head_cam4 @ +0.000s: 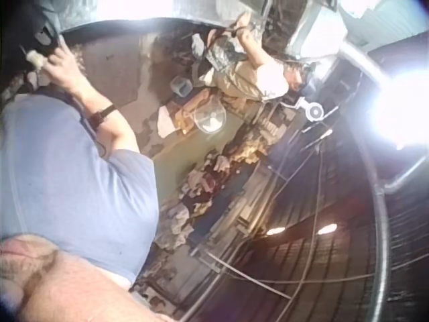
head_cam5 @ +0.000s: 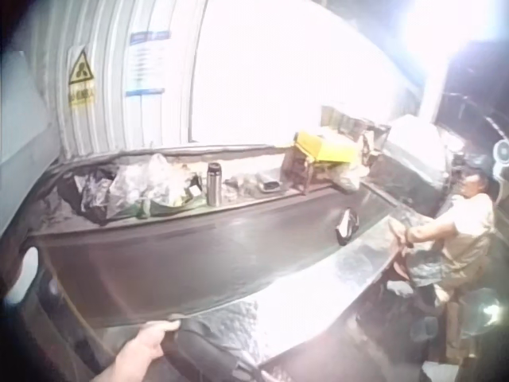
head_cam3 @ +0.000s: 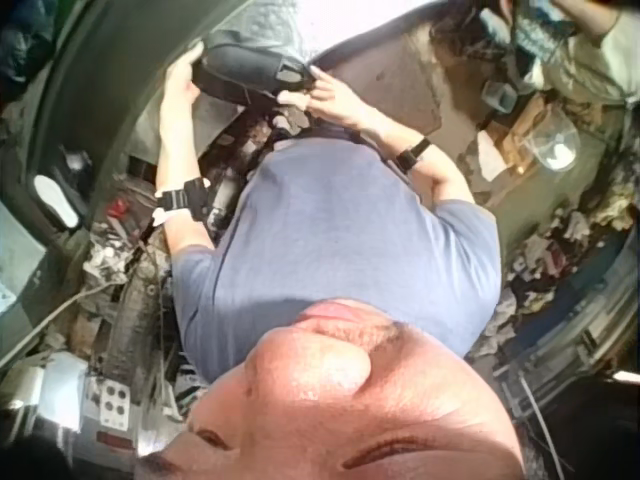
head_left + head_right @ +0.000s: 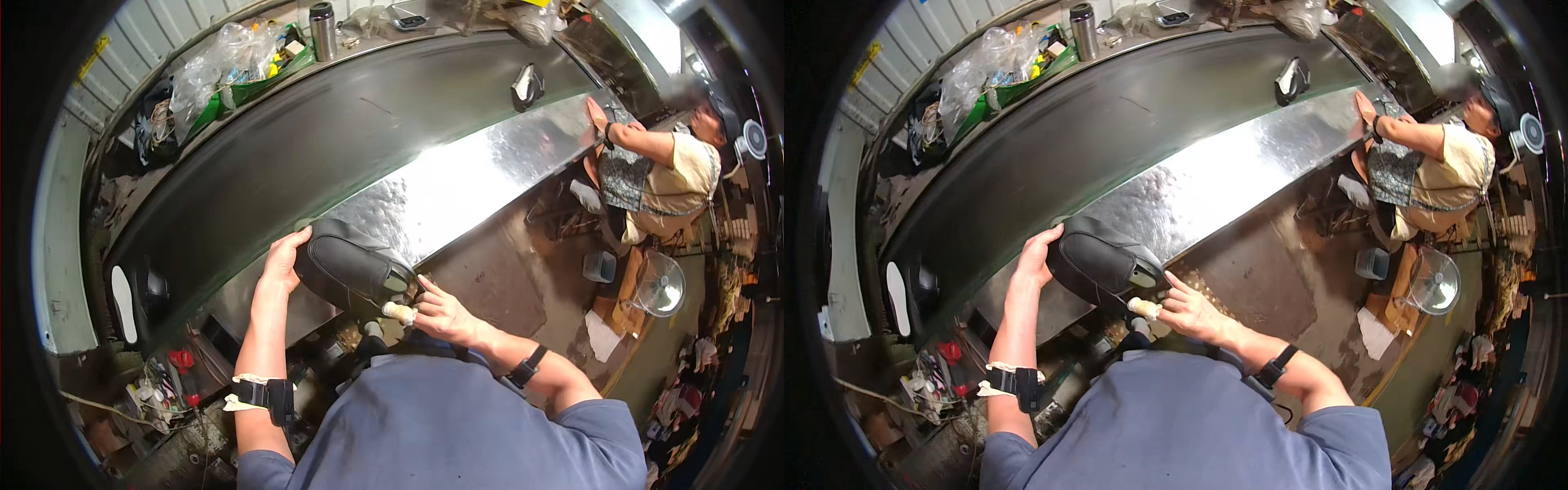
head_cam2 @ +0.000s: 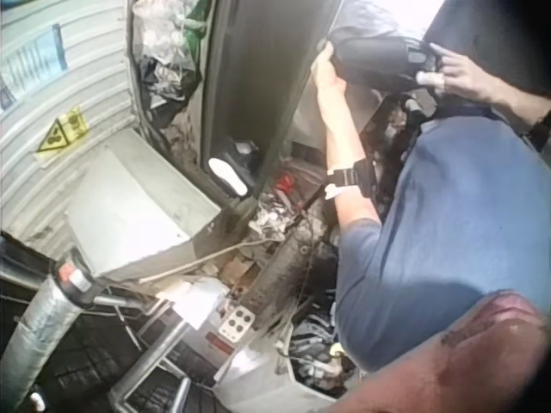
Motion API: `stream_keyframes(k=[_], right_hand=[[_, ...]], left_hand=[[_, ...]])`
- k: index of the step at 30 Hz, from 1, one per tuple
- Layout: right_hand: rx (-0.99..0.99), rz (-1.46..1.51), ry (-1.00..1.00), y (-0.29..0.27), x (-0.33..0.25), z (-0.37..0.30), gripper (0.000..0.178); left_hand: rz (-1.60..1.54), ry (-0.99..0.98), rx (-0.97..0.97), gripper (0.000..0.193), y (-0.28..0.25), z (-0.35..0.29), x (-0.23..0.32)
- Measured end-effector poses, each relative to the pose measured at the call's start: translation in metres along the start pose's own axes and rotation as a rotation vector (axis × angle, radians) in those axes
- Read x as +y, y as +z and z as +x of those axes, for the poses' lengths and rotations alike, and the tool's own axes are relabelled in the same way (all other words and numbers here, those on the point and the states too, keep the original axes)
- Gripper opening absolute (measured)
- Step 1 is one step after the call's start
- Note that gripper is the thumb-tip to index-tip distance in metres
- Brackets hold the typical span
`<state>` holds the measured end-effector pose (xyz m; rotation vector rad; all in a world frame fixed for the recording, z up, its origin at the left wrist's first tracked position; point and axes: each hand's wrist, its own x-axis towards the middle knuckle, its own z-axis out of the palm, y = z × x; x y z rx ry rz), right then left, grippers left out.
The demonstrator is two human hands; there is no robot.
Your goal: Operating a shoe lasting machine to shape and secure the shoe upper to the last.
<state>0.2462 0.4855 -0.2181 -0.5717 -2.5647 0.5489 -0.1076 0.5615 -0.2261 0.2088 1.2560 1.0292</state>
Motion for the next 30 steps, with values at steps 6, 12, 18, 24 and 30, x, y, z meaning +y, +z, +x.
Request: stream_keyframes(k=[6, 12, 18, 24, 30], right_hand=[[0.237, 0.062, 0.130, 0.031, 0.010, 0.033, 0.059], [0.302, 0.411, 0.270, 0.055, 0.042, 0.048, 0.094], [0.103, 0.506, 0.381, 0.030, 0.047, -0.006, 0.075], [-0.036, 0.385, 0.285, 0.021, 0.050, -0.008, 0.084], [-0.143, 0.550, 0.274, 0.027, 0.074, -0.016, 0.089]], left_hand=[[0.542, 0.353, 0.443, 0.034, -0.012, 0.041, -0.007], [0.949, 0.556, 0.752, 0.036, 0.006, 0.064, -0.022], [0.684, 0.273, 0.483, 0.032, -0.008, 0.044, -0.042], [0.670, 0.201, 0.641, 0.061, 0.041, 0.037, -0.056], [0.875, 0.275, 0.791, 0.062, 0.069, 0.025, -0.068]])
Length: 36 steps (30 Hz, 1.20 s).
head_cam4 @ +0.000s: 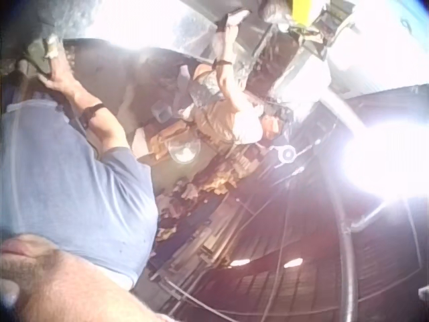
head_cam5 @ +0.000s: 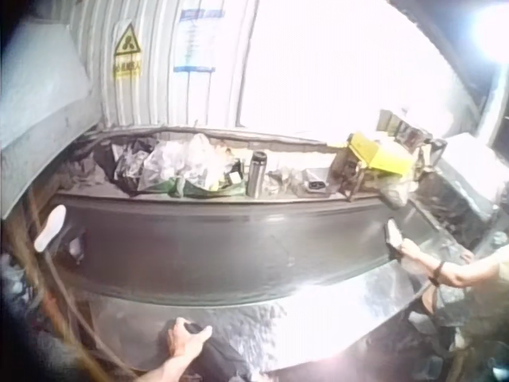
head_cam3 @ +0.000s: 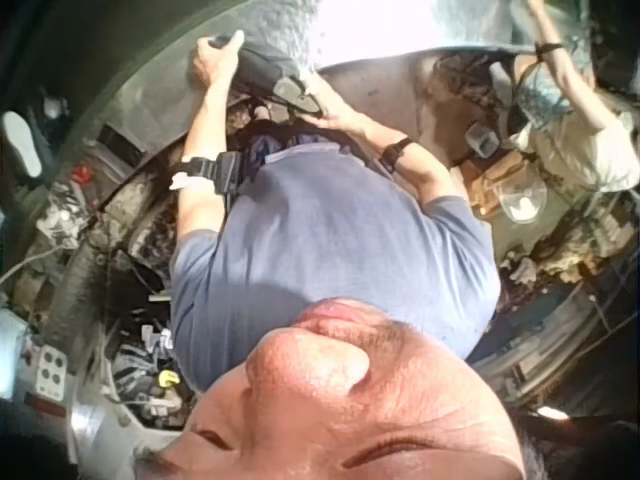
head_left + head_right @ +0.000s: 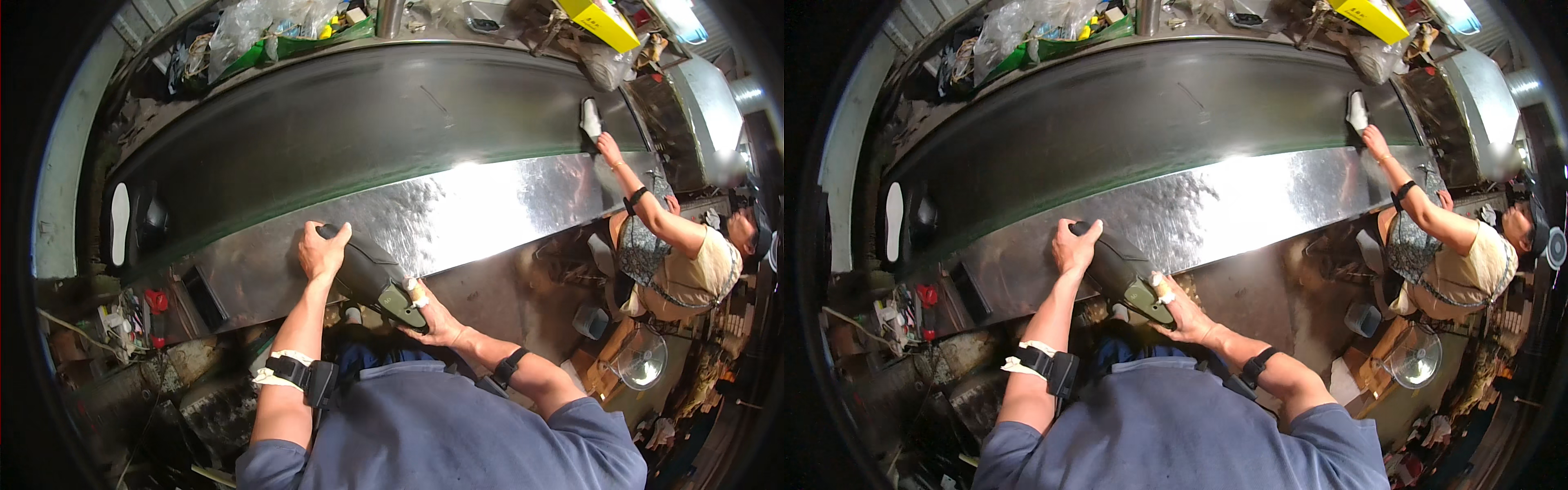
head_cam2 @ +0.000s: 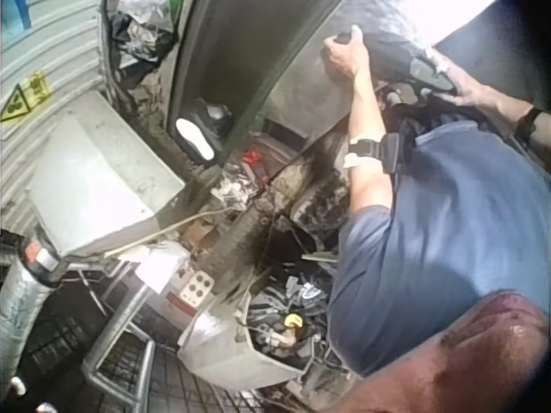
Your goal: Operating a shoe lasting machine to shape and secure the shoe upper to the last.
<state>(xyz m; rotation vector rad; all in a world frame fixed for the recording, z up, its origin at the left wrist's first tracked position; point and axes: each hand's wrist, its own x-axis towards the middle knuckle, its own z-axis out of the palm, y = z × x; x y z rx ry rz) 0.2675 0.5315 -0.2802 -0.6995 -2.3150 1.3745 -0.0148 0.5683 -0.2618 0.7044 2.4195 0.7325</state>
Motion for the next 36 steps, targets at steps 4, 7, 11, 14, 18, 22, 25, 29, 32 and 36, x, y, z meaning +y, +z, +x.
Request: stream_keyframes(k=[4, 7, 11, 14, 18, 22, 25, 29, 32, 36], right_hand=[[-0.053, 0.083, -0.050, -0.006, 0.015, 0.006, 0.093], [-0.066, 0.013, -0.111, -0.009, 0.005, 0.010, 0.099], [-0.227, 0.444, 0.033, -0.032, -0.025, 0.031, 0.114], [-0.165, 0.807, 0.517, -0.034, -0.058, 0.092, 0.099], [-0.369, 0.614, 0.627, -0.009, -0.111, 0.132, 0.083], [-0.300, 0.601, 0.299, 0.052, -0.183, 0.125, 0.038], [-0.423, 0.578, 0.159, 0.120, -0.227, 0.114, 0.039], [-0.635, 0.670, 0.070, 0.200, -0.290, 0.090, 0.038], [-0.715, 0.841, 0.139, 0.275, -0.353, 0.050, 0.017], [-0.913, 0.857, 0.266, 0.363, -0.422, 0.004, 0.020]], left_hand=[[-0.069, -0.053, 0.021, 0.048, -0.001, 0.011, -0.004], [-0.182, -0.073, 0.057, 0.041, -0.007, 0.012, -0.017], [-0.373, -0.082, 0.074, 0.036, -0.048, -0.001, -0.017], [-0.429, 0.035, 0.140, 0.035, -0.089, -0.025, -0.006], [-0.612, 0.104, 0.253, 0.037, -0.148, -0.060, -0.030], [-0.735, 0.078, 0.510, 0.034, -0.218, -0.116, -0.094], [-0.687, -0.014, 0.695, 0.031, -0.278, -0.175, -0.152], [-0.545, -0.224, 0.984, 0.033, -0.348, -0.267, -0.207], [-0.627, -0.356, 1.119, 0.029, -0.398, -0.345, -0.270], [-1.142, -0.421, 1.214, 0.048, -0.460, -0.447, -0.346]])
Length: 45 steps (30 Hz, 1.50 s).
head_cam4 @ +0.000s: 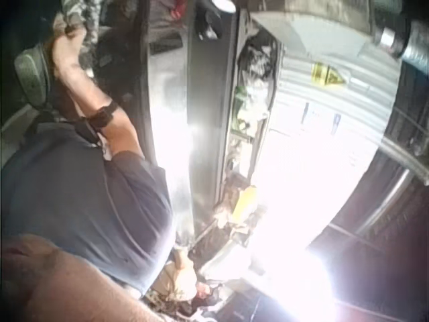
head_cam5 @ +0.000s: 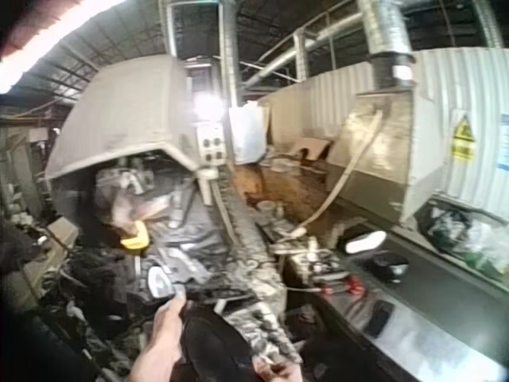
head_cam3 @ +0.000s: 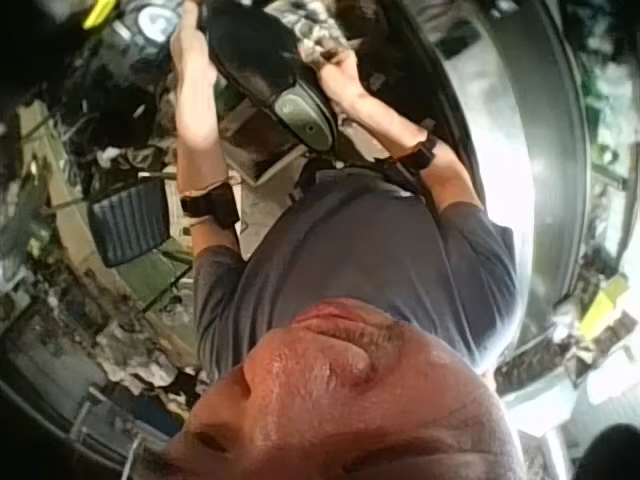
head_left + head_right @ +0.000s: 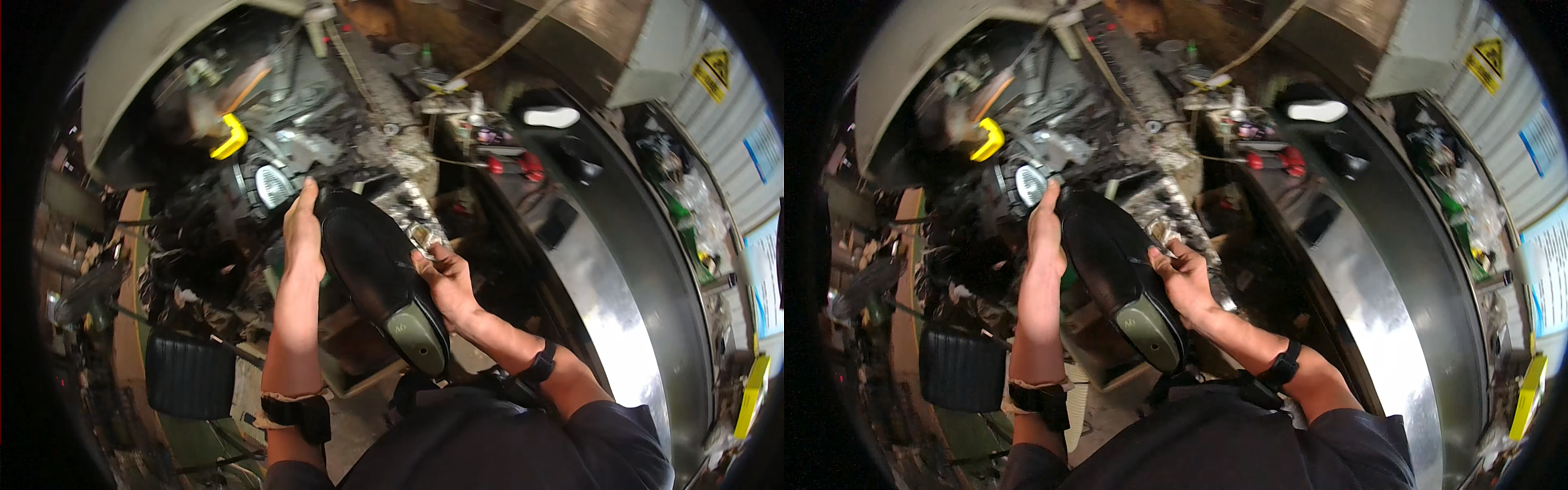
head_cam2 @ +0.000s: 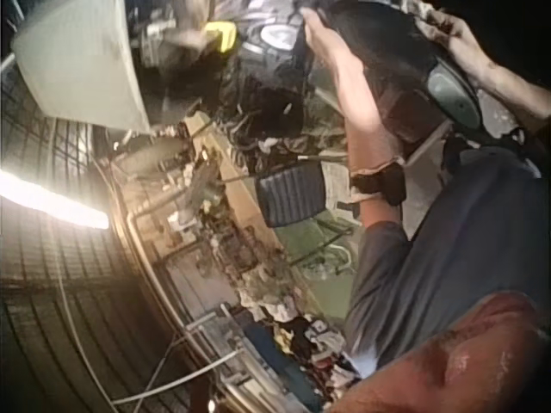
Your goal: Operating a shoe lasting machine to shape and secure the shoe upper to the last.
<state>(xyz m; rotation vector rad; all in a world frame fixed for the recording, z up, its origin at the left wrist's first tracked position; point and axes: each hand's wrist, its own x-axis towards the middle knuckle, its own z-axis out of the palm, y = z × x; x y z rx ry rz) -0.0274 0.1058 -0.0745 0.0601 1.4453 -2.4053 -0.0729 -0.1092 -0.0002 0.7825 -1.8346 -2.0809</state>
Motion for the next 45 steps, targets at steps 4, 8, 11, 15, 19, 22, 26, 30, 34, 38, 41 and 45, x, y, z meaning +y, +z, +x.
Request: stream_keyframes(k=[4, 8, 11, 15, 19, 22, 26, 30, 34, 38, 41, 45], right_hand=[[-0.109, 0.045, 0.109, 0.073, 0.017, 0.039, 0.017], [-0.064, 0.104, 0.177, 0.123, 0.031, 0.078, 0.017], [-0.105, 0.221, 0.142, 0.147, 0.051, 0.107, 0.030], [-0.109, 0.232, 0.143, 0.160, 0.069, 0.129, 0.034], [-0.026, 0.022, 0.047, 0.165, 0.087, 0.150, 0.036], [-0.021, 0.139, 0.052, 0.166, 0.100, 0.167, 0.038], [-0.006, 0.122, 0.007, 0.172, 0.107, 0.180, 0.038], [-0.025, -0.002, 0.002, 0.173, 0.103, 0.187, 0.039], [0.004, 0.105, 0.067, 0.175, 0.099, 0.186, 0.037], [0.045, 0.254, 0.227, 0.181, 0.075, 0.171, 0.035], [0.036, 0.240, 0.247, 0.187, 0.071, 0.169, 0.035], [0.041, 0.245, 0.242, 0.183, 0.087, 0.177, 0.036]], left_hand=[[-0.147, 0.205, 0.162, 0.036, -0.086, 0.014, -0.004], [-0.462, 0.042, 0.088, 0.038, -0.106, -0.010, -0.017], [-0.702, -0.092, 0.014, 0.041, -0.112, -0.013, -0.023], [-0.757, -0.226, 0.138, 0.041, -0.119, 0.015, -0.038], [-0.766, -0.220, 0.129, 0.044, -0.124, 0.038, -0.048], [-0.752, -0.253, 0.128, 0.041, -0.126, 0.054, -0.052], [-0.694, -0.292, 0.125, 0.043, -0.127, 0.068, -0.045], [-0.839, -0.317, 0.080, 0.041, -0.131, 0.081, -0.046], [-0.863, -0.369, 0.065, 0.039, -0.130, 0.080, -0.036], [-0.868, -0.417, 0.077, 0.037, -0.126, 0.074, -0.031], [-0.828, -0.373, 0.136, 0.038, -0.129, 0.082, -0.051], [-0.791, -0.266, 0.225, 0.038, -0.130, 0.092, -0.074]])
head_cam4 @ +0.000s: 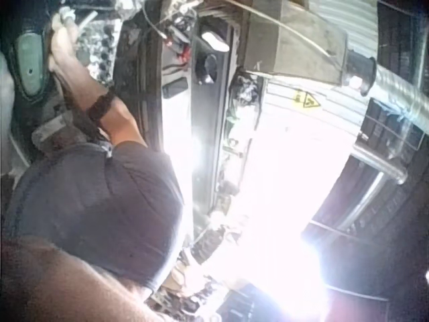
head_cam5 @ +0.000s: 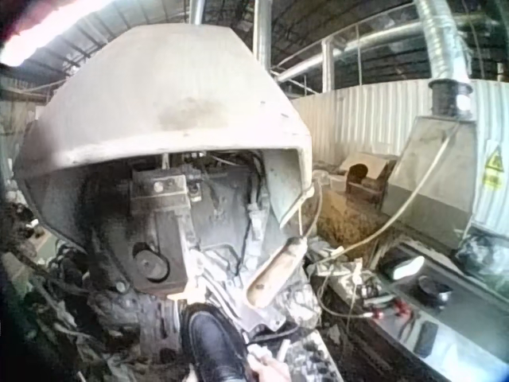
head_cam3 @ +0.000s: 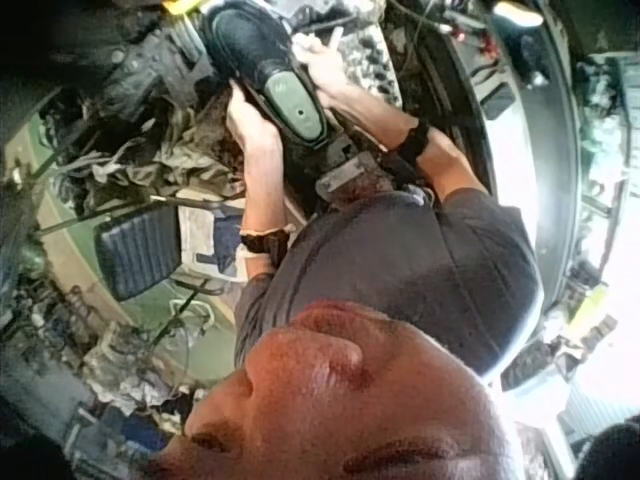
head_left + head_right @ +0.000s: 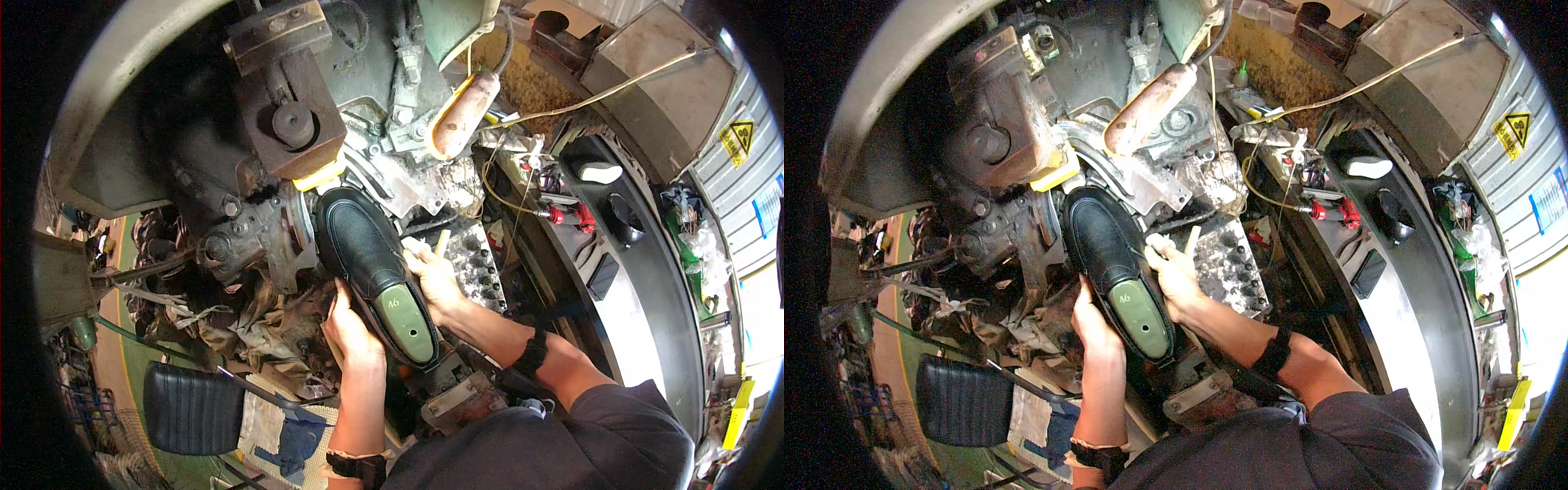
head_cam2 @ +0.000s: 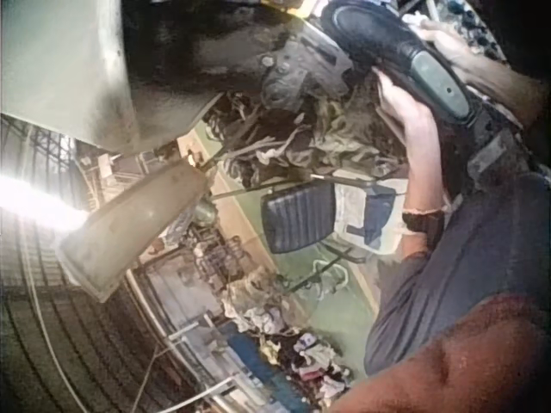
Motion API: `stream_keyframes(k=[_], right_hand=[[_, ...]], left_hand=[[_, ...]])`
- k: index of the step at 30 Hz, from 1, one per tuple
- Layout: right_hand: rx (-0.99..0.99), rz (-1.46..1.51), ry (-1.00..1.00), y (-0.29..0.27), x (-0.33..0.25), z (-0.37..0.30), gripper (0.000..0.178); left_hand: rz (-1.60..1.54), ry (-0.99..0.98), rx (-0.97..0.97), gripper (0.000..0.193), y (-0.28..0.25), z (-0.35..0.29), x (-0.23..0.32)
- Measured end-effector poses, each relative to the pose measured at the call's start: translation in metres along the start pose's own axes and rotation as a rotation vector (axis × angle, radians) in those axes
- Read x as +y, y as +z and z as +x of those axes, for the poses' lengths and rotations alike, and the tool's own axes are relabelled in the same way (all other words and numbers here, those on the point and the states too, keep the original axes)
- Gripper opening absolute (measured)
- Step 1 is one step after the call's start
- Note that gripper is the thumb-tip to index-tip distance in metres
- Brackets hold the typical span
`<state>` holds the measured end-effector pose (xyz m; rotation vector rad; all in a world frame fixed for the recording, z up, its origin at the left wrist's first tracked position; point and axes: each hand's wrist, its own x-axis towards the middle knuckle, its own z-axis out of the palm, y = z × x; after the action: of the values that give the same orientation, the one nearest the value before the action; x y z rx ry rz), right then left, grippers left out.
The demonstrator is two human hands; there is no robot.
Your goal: Operating a shoe lasting machine to shape and secure the shoe upper to the last.
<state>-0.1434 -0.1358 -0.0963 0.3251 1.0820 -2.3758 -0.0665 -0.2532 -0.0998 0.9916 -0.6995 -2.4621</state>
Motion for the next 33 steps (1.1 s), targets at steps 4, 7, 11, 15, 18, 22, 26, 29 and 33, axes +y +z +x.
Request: stream_keyframes(k=[4, 7, 11, 15, 18, 22, 26, 29, 33], right_hand=[[-0.031, -0.002, -0.014, -0.009, 0.005, 0.010, 0.040], [-0.140, 0.102, 0.011, -0.009, 0.009, 0.015, 0.044], [-0.151, 0.095, -0.200, -0.011, 0.020, 0.026, 0.050], [-0.133, 0.169, -0.060, -0.010, 0.019, 0.019, 0.052], [-0.095, 0.177, -0.051, -0.010, 0.018, 0.021, 0.047], [-0.037, 0.159, -0.054, -0.011, 0.020, 0.019, 0.040], [-0.062, 0.143, -0.109, -0.012, 0.020, 0.019, 0.036], [-0.073, 0.102, -0.033, -0.008, 0.014, 0.012, 0.033], [-0.160, 0.025, -0.079, -0.015, 0.016, 0.018, 0.033]], left_hand=[[0.049, 0.056, 0.042, 0.040, 0.001, 0.006, -0.009], [0.108, 0.144, 0.047, 0.039, -0.009, 0.018, -0.020], [-0.010, 0.232, -0.030, 0.029, -0.012, 0.031, -0.030], [-0.015, 0.251, -0.061, 0.028, -0.016, 0.033, -0.029], [-0.043, 0.184, -0.042, 0.028, -0.013, 0.031, -0.025], [0.038, 0.227, -0.020, 0.031, -0.017, 0.031, -0.024], [0.126, 0.269, -0.034, 0.035, -0.017, 0.028, -0.023], [0.132, 0.303, 0.018, 0.035, -0.012, 0.023, -0.022], [0.080, 0.257, -0.058, 0.036, -0.005, 0.014, -0.014]])
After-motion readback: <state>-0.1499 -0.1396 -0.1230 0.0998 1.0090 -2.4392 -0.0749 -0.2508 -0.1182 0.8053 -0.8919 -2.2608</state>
